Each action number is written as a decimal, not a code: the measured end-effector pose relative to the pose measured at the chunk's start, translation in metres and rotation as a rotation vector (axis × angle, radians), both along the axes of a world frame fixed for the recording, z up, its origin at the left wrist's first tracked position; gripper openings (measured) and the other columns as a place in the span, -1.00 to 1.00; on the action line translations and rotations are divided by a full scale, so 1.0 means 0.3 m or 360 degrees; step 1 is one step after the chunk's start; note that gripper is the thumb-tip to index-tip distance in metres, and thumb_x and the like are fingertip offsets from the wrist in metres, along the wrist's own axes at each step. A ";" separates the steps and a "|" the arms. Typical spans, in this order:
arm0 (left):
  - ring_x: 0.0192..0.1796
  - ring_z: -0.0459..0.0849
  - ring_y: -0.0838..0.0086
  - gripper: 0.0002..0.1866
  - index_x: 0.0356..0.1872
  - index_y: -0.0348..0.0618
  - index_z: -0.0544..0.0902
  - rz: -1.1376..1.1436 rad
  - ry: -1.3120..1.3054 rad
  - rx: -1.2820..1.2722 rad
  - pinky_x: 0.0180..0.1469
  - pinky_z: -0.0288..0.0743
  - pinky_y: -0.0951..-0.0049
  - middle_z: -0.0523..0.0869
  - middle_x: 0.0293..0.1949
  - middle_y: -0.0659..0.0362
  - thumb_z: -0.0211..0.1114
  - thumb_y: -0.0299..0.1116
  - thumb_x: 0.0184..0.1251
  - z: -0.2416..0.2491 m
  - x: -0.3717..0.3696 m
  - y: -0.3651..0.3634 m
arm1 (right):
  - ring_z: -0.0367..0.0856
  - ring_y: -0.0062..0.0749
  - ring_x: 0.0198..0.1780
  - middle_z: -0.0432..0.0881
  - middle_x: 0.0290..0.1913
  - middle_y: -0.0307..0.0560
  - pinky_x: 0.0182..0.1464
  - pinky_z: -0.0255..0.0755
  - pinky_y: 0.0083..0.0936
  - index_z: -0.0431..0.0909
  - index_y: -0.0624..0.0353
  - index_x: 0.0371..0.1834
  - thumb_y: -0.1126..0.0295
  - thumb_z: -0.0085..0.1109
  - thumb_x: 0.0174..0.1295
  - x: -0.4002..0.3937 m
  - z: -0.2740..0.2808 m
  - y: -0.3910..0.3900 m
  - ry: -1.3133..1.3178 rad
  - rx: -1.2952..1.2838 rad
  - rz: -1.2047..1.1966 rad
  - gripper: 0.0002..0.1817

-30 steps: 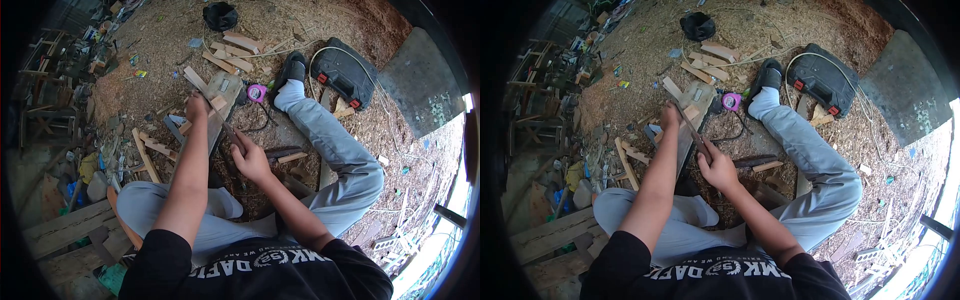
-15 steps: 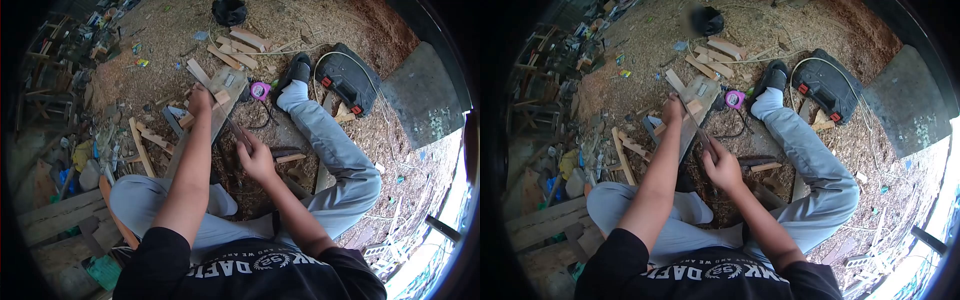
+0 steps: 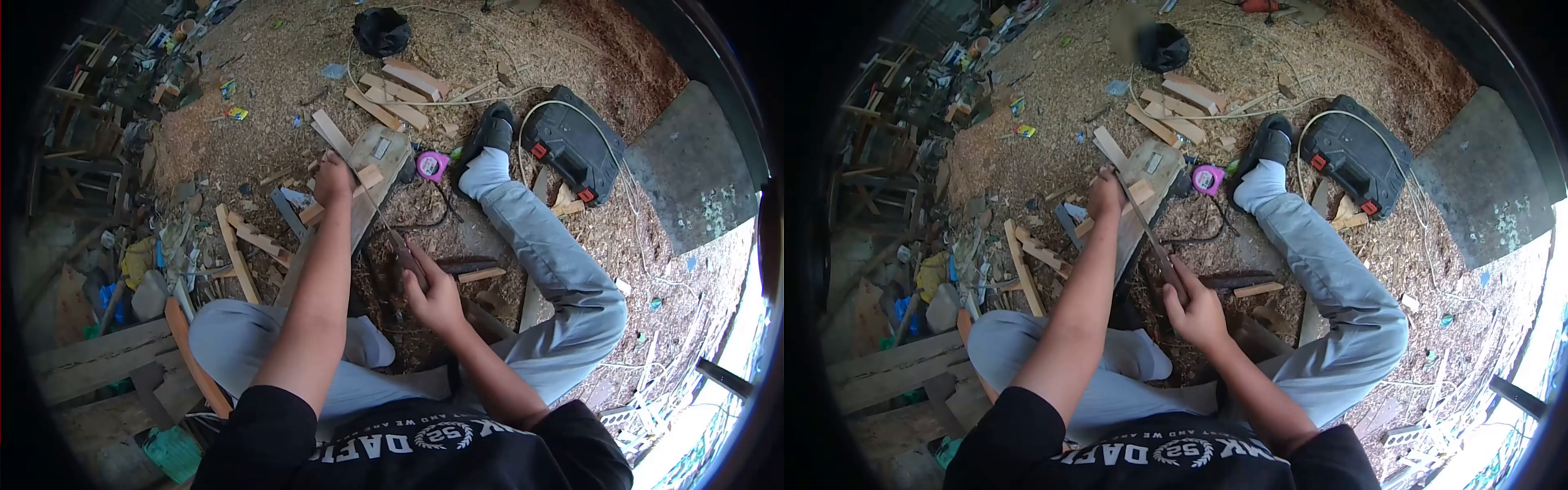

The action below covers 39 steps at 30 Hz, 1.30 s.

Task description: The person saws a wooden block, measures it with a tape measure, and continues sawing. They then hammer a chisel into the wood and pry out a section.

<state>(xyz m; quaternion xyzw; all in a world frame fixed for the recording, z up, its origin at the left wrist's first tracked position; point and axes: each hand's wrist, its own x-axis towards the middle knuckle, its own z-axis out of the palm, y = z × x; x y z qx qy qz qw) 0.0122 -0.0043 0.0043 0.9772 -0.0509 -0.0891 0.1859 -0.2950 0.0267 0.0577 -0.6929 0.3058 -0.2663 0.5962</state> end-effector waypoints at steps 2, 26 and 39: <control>0.14 0.81 -0.17 -0.24 0.01 -0.26 0.83 0.0021 0.0016 -0.0015 0.22 0.64 -0.17 0.85 0.04 -0.21 -0.28 0.13 0.76 -0.048 0.003 0.013 | 0.83 0.29 0.01 0.81 -0.03 0.37 0.08 0.69 -0.12 0.50 0.20 0.53 0.21 0.21 0.47 -0.014 -0.003 0.000 0.0057 0.0008 0.0017 -0.40; 0.12 0.82 -0.18 -0.21 -0.03 -0.29 0.84 -0.0007 -0.0026 0.0020 0.21 0.63 -0.18 0.86 0.01 -0.21 -0.29 0.15 0.74 -0.018 -0.030 0.001 | 0.86 0.12 0.09 0.81 0.03 0.34 0.14 0.67 -0.19 0.52 0.26 0.49 0.21 0.25 0.47 -0.015 -0.038 0.004 -0.0028 0.0131 -0.0019 -0.41; 0.14 0.81 -0.20 -0.22 0.00 -0.23 0.85 0.0033 0.0023 0.0050 0.24 0.62 -0.17 0.85 0.05 -0.21 -0.28 0.16 0.74 -0.018 -0.020 0.009 | 0.86 0.15 0.06 0.83 -0.02 0.34 0.10 0.68 -0.18 0.51 0.22 0.50 0.25 0.23 0.51 0.032 -0.020 0.022 0.0028 -0.0029 -0.0114 -0.45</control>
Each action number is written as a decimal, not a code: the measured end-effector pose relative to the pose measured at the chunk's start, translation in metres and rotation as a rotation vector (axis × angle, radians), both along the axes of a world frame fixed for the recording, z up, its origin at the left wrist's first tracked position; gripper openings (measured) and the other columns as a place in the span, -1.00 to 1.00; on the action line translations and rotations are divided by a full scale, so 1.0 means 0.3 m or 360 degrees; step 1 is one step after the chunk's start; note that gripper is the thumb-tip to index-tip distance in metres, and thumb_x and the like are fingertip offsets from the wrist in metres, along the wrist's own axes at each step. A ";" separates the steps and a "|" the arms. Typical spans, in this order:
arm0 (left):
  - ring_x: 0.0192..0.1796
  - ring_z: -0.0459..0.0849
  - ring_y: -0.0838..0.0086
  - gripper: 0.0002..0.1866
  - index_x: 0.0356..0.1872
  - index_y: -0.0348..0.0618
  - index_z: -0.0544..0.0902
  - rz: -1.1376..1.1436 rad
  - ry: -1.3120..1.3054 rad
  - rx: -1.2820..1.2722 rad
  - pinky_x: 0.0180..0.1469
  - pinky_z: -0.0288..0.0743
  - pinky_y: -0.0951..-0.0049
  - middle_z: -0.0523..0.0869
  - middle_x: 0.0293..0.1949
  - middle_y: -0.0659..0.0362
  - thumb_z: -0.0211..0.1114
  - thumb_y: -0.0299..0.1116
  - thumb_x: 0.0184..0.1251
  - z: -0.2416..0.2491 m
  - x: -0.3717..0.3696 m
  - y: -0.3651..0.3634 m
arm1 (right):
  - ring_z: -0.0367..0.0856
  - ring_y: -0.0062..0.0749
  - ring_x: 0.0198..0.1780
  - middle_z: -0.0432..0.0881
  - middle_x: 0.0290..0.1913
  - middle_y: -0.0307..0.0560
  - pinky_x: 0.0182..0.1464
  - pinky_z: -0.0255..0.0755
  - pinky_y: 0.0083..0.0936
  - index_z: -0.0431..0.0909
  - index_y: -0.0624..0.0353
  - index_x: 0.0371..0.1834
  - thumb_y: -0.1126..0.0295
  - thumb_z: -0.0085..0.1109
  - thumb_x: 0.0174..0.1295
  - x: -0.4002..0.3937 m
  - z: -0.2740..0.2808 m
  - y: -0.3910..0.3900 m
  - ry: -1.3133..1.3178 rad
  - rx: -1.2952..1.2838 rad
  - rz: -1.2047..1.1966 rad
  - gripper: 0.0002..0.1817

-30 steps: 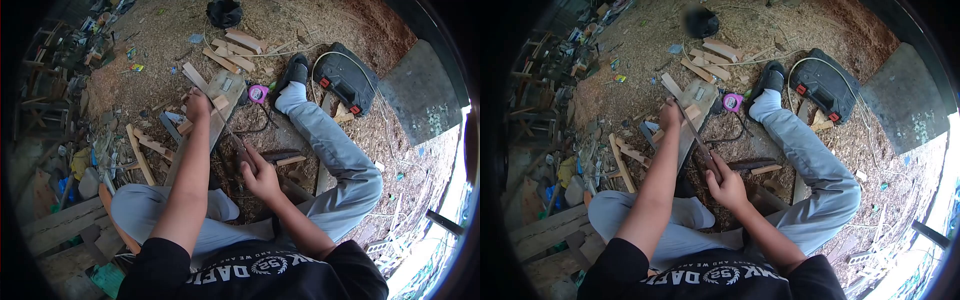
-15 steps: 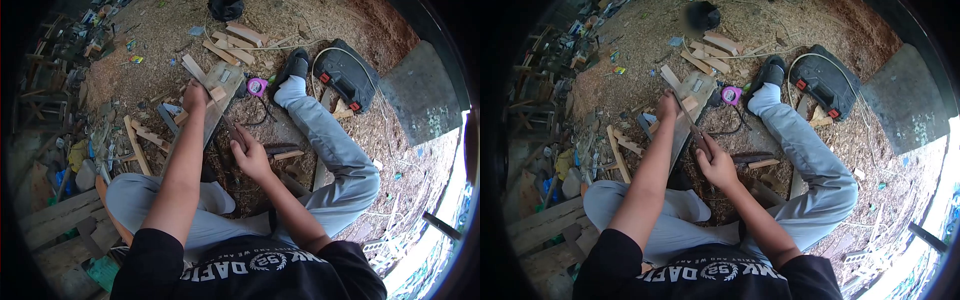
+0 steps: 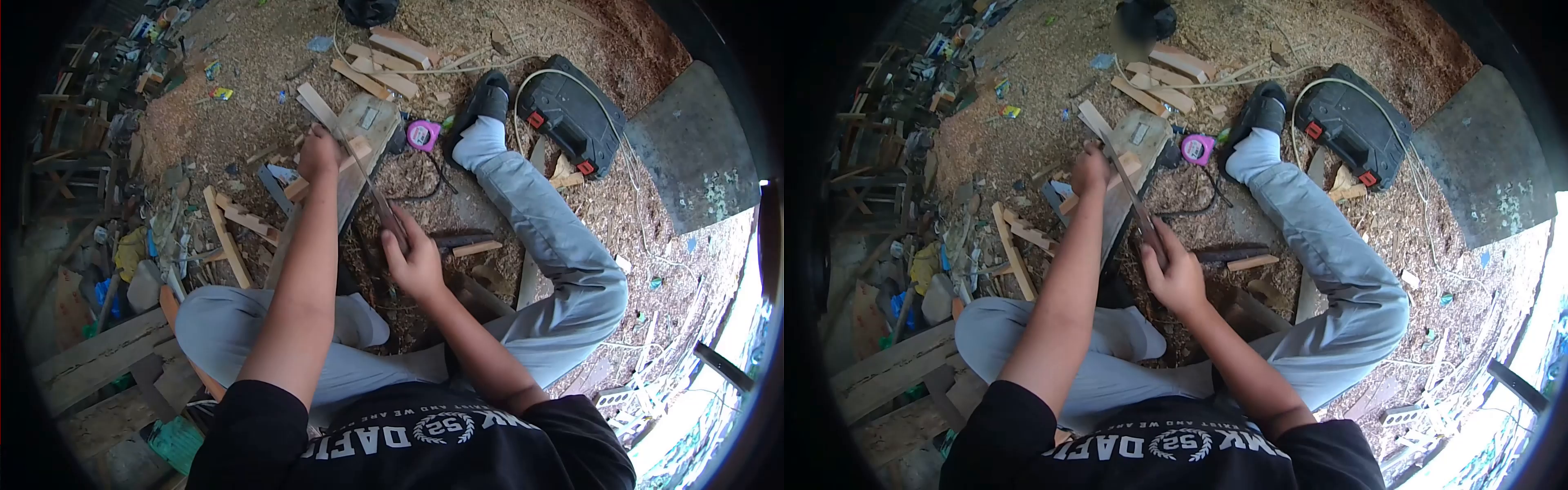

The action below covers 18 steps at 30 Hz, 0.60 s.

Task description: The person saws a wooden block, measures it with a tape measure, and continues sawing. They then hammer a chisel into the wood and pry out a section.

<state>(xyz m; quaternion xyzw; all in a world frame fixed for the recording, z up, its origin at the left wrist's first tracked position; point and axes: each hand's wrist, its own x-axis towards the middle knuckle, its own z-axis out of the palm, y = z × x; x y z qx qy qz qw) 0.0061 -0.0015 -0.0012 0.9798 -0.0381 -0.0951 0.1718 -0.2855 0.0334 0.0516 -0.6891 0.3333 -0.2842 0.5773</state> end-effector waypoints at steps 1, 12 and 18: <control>0.20 0.78 -0.21 -0.21 0.04 -0.22 0.84 -0.0004 0.0043 -0.0010 0.27 0.59 -0.18 0.84 0.09 -0.21 -0.29 0.19 0.72 0.001 -0.007 -0.002 | 0.86 0.15 0.06 0.83 -0.02 0.34 0.10 0.68 -0.18 0.51 0.22 0.50 0.25 0.23 0.51 0.027 0.008 -0.012 0.0018 0.0014 0.0001 -0.45; 0.04 0.85 -0.16 -0.17 -0.16 -0.26 0.88 -0.0036 -0.0117 -0.0058 0.10 0.69 -0.16 0.88 -0.08 -0.21 -0.30 0.18 0.75 0.037 -0.055 -0.004 | 0.72 -0.45 0.10 0.76 0.22 0.05 0.17 0.57 -0.48 0.39 0.36 0.60 0.37 0.17 0.61 -0.040 -0.054 0.001 -0.0270 0.0239 -0.0055 -0.43; 0.04 0.85 -0.15 -0.20 -0.18 -0.20 0.87 -0.0155 -0.0155 -0.0097 0.11 0.65 -0.25 0.87 -0.09 -0.21 -0.29 0.17 0.75 0.056 -0.118 0.032 | 0.53 -0.71 -0.18 0.70 -0.01 -0.21 -0.12 0.46 -0.66 0.34 0.35 0.63 0.38 0.14 0.64 -0.082 -0.011 -0.074 -0.0315 0.0364 -0.0128 -0.43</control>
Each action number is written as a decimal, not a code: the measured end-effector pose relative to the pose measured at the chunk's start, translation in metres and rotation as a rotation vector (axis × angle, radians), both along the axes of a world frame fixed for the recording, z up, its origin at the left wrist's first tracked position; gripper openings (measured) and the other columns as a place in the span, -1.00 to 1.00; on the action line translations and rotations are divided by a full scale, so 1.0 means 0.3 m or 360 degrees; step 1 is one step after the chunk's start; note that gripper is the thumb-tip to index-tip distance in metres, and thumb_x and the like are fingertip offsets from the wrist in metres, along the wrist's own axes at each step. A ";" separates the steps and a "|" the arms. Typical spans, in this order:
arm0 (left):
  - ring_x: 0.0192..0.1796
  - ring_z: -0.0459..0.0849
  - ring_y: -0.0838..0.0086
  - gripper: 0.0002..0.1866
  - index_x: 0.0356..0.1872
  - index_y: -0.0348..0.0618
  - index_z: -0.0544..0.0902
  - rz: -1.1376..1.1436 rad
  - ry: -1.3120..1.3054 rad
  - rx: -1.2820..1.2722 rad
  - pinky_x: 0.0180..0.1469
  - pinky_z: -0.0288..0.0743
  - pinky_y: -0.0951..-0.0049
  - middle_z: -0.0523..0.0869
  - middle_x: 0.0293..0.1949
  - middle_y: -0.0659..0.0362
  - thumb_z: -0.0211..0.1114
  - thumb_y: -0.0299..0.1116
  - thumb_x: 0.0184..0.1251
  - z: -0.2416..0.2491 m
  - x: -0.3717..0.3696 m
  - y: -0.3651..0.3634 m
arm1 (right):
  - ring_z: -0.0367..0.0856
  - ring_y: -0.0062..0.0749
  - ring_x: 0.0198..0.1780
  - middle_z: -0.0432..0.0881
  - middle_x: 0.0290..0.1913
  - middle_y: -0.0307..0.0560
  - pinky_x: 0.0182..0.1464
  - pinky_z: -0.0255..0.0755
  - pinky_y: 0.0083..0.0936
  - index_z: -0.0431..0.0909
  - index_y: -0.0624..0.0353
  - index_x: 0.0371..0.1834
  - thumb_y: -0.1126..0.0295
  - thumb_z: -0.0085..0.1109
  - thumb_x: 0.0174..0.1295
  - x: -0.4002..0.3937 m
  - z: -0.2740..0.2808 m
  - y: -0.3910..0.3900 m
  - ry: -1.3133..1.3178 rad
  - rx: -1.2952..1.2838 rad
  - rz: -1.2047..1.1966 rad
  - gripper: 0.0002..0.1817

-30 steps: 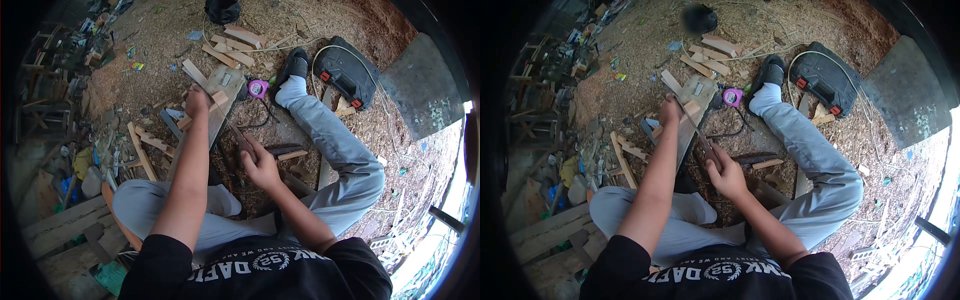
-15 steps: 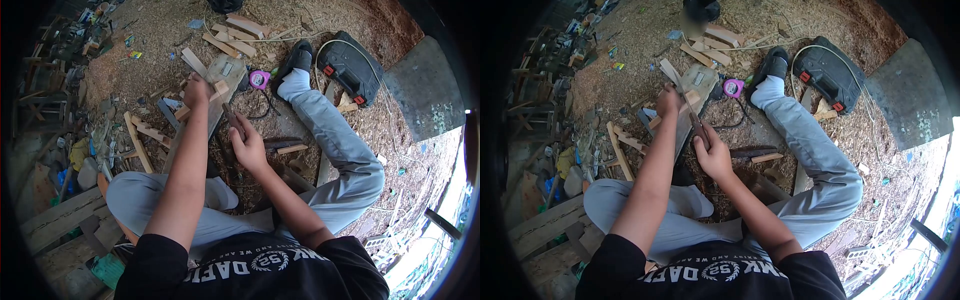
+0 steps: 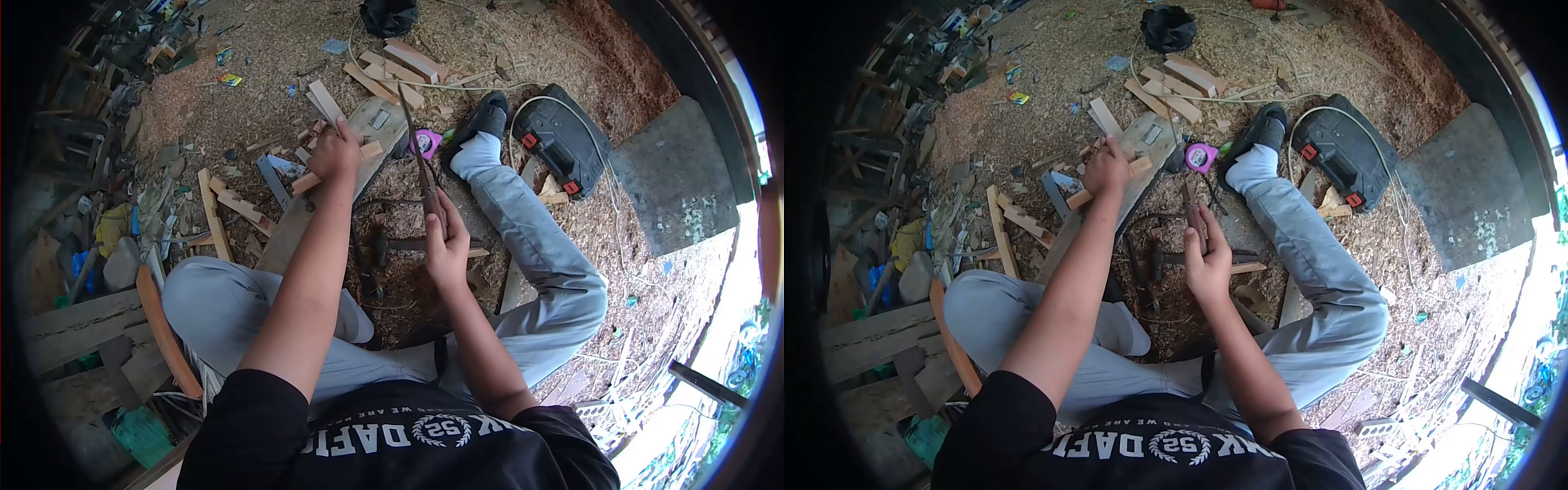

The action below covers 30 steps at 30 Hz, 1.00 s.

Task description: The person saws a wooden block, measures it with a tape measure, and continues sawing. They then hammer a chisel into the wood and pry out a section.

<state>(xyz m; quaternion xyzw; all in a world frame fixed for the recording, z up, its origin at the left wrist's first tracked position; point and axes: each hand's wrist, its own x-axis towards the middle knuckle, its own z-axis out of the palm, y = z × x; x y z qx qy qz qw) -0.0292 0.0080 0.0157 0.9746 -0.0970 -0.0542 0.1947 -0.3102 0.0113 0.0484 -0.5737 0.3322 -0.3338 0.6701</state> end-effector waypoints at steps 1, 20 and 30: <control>0.13 0.81 -0.13 -0.24 -0.08 -0.15 0.85 0.0002 -0.0048 0.0081 0.20 0.56 -0.30 0.85 0.00 -0.19 -0.28 0.16 0.76 -0.010 -0.015 0.011 | 0.55 -0.70 -0.18 0.71 -0.01 -0.20 -0.11 0.47 -0.65 0.34 0.36 0.64 0.38 0.14 0.64 -0.013 -0.002 -0.003 -0.0008 0.0033 -0.0032 -0.42; 0.24 0.59 -0.06 -0.52 0.11 -0.17 0.71 -0.1033 -0.0648 -0.0608 0.29 0.46 -0.05 0.65 0.09 0.00 0.59 -0.09 0.31 -0.112 -0.122 0.270 | 0.64 -0.57 0.13 0.67 0.38 0.11 0.18 0.50 -0.59 0.29 0.52 0.62 0.34 0.15 0.66 -0.008 -0.008 0.057 -0.0118 0.0092 0.0165 -0.38; 0.26 0.53 -0.01 -0.46 0.15 -0.13 0.64 -0.0855 -0.0788 -0.0497 0.32 0.34 -0.07 0.57 0.13 0.05 0.56 -0.02 0.31 -0.092 -0.254 0.282 | 0.64 -0.56 0.23 0.66 0.42 0.11 0.25 0.48 -0.60 0.30 0.50 0.62 0.38 0.13 0.66 -0.021 0.002 0.052 -0.0014 0.0128 0.0209 -0.41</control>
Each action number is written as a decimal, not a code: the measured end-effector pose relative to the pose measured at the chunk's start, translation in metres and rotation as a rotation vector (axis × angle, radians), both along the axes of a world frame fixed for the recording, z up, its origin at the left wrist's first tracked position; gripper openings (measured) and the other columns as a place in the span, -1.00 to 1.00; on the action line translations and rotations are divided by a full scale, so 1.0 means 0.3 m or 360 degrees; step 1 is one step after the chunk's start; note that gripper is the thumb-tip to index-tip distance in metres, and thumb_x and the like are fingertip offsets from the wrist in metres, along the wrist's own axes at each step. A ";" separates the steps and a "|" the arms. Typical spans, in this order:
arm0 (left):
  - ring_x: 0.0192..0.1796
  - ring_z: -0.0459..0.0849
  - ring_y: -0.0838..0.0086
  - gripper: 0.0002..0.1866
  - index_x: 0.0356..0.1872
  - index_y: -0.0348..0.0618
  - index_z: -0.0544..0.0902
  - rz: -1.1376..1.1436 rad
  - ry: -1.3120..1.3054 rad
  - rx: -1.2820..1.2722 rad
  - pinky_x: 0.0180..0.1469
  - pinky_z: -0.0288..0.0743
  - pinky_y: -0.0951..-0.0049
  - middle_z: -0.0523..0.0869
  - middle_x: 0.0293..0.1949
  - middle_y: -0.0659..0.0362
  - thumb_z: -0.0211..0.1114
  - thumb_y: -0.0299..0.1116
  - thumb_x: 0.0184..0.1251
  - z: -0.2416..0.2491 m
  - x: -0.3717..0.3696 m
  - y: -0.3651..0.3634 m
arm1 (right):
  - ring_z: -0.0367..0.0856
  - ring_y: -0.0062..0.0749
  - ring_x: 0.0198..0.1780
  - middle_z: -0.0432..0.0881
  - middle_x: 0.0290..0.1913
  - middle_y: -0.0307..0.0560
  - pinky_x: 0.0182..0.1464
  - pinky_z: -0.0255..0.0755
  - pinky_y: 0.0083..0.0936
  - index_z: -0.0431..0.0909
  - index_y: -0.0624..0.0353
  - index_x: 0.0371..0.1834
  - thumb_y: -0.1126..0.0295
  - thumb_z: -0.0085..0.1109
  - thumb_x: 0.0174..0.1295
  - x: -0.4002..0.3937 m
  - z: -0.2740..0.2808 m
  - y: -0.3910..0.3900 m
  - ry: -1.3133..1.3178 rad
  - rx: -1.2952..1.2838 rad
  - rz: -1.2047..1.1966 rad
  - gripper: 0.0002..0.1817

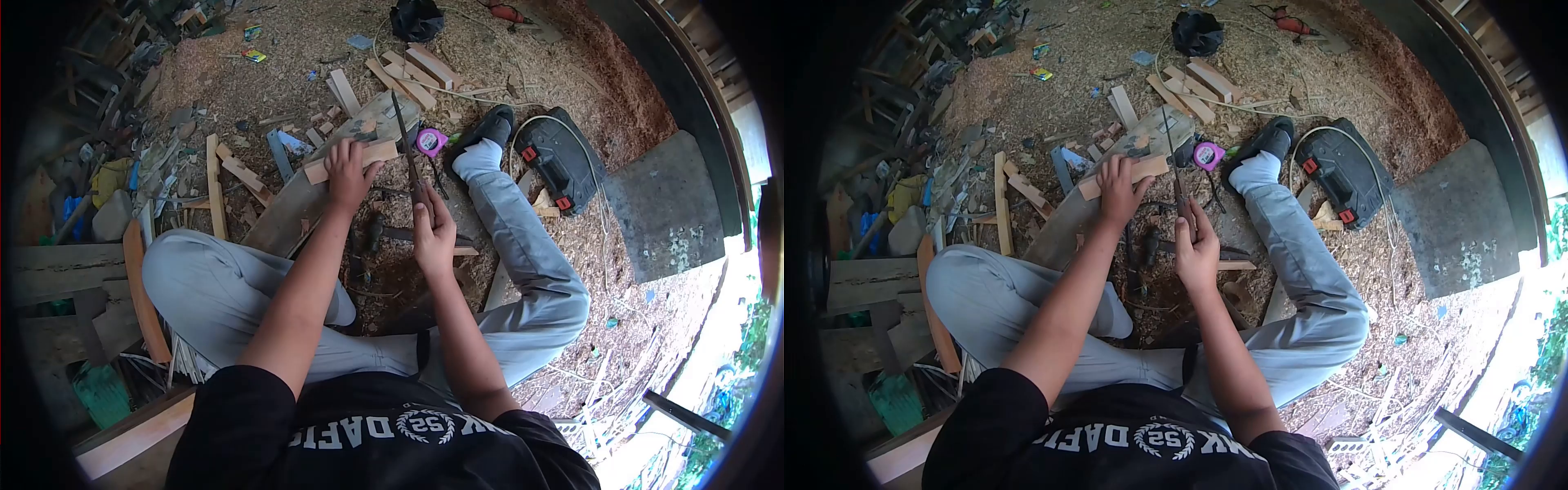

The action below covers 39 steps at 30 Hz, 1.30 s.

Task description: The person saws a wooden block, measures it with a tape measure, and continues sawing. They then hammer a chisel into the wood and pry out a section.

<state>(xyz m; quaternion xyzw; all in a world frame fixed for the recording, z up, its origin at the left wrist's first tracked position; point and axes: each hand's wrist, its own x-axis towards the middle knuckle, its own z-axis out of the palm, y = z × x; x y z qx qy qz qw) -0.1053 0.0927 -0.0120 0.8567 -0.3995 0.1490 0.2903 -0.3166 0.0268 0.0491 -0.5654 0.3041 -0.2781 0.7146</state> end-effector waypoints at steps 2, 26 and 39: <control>0.26 0.53 -0.01 -0.46 0.16 -0.13 0.64 0.0003 -0.0007 0.0001 0.32 0.33 -0.07 0.56 0.14 0.05 0.56 -0.03 0.31 -0.001 -0.010 0.002 | 0.65 -0.55 0.23 0.66 0.42 0.12 0.24 0.48 -0.61 0.29 0.50 0.62 0.38 0.13 0.66 0.002 0.002 0.003 -0.0015 -0.0067 -0.0010 -0.41; 0.18 0.67 -0.14 -0.81 -0.05 -0.17 0.63 -0.0293 -0.0120 -0.0039 0.30 0.50 -0.14 0.70 0.15 -0.05 0.39 -0.32 0.51 -0.027 0.084 0.023 | 0.67 -0.53 0.20 0.73 0.29 0.09 0.25 0.50 -0.58 0.33 0.49 0.61 0.34 0.18 0.64 0.007 -0.015 -0.017 0.0115 0.0067 0.0070 -0.39; 0.08 0.77 -0.01 -0.85 0.00 -0.04 0.65 -0.0345 -0.0263 -0.0069 0.25 0.60 -0.08 0.80 0.01 0.04 0.32 -0.28 0.54 0.017 0.132 -0.003 | 0.67 -0.34 0.35 0.70 0.36 0.21 0.41 0.46 -0.45 0.38 0.47 0.58 0.33 0.18 0.60 0.020 -0.060 -0.035 0.0107 -0.0062 0.0016 -0.41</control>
